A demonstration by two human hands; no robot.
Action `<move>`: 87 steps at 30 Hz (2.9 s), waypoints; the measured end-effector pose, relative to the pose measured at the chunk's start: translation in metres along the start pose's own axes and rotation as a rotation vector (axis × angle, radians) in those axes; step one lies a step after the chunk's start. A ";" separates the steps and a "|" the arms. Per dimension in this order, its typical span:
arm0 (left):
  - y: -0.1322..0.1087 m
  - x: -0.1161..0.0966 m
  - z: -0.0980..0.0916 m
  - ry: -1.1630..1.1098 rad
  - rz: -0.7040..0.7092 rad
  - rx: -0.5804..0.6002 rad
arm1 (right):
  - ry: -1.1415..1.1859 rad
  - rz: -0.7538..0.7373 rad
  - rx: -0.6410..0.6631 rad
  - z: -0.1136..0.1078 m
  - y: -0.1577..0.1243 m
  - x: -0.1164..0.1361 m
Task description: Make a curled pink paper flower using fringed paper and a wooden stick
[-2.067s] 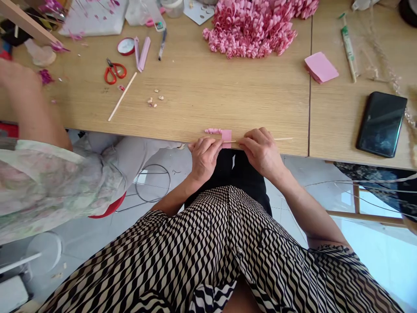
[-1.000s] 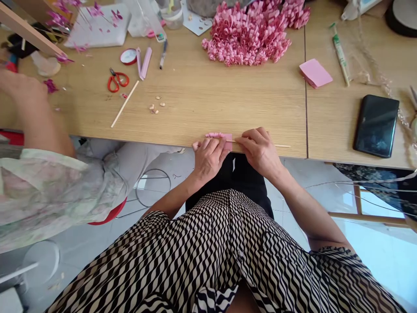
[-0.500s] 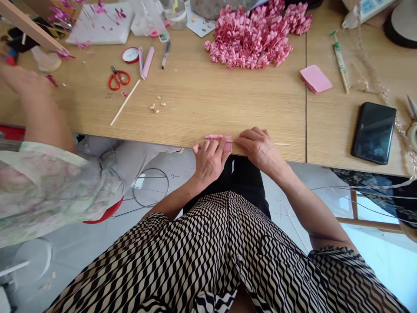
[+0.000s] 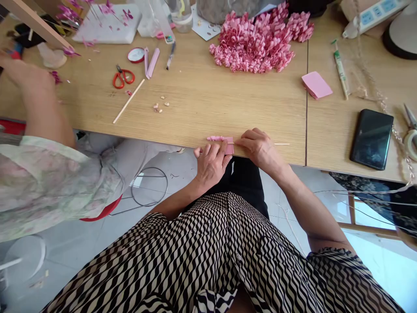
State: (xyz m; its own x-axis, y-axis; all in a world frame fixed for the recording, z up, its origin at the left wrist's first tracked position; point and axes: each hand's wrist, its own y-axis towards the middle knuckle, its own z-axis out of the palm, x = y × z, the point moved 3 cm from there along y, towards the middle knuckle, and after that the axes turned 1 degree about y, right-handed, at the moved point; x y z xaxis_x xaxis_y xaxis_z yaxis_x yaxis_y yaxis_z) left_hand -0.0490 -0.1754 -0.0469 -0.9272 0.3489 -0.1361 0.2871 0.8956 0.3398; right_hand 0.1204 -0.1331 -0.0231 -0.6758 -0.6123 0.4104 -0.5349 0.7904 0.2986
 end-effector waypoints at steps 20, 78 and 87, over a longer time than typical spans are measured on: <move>-0.003 -0.008 -0.003 -0.073 -0.079 0.035 | -0.130 -0.032 0.067 0.013 0.021 0.000; 0.007 -0.012 -0.003 -0.057 -0.013 0.017 | 0.077 -0.004 -0.058 0.004 -0.003 -0.001; 0.019 -0.021 0.000 -0.034 -0.012 0.067 | 0.025 0.008 -0.221 0.005 -0.004 -0.007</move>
State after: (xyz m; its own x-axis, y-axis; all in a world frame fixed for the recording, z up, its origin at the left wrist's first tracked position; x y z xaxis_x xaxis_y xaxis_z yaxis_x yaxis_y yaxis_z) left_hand -0.0237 -0.1657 -0.0377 -0.9224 0.3461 -0.1712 0.2924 0.9157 0.2755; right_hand 0.1252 -0.1320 -0.0312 -0.6655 -0.6076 0.4335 -0.4037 0.7815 0.4757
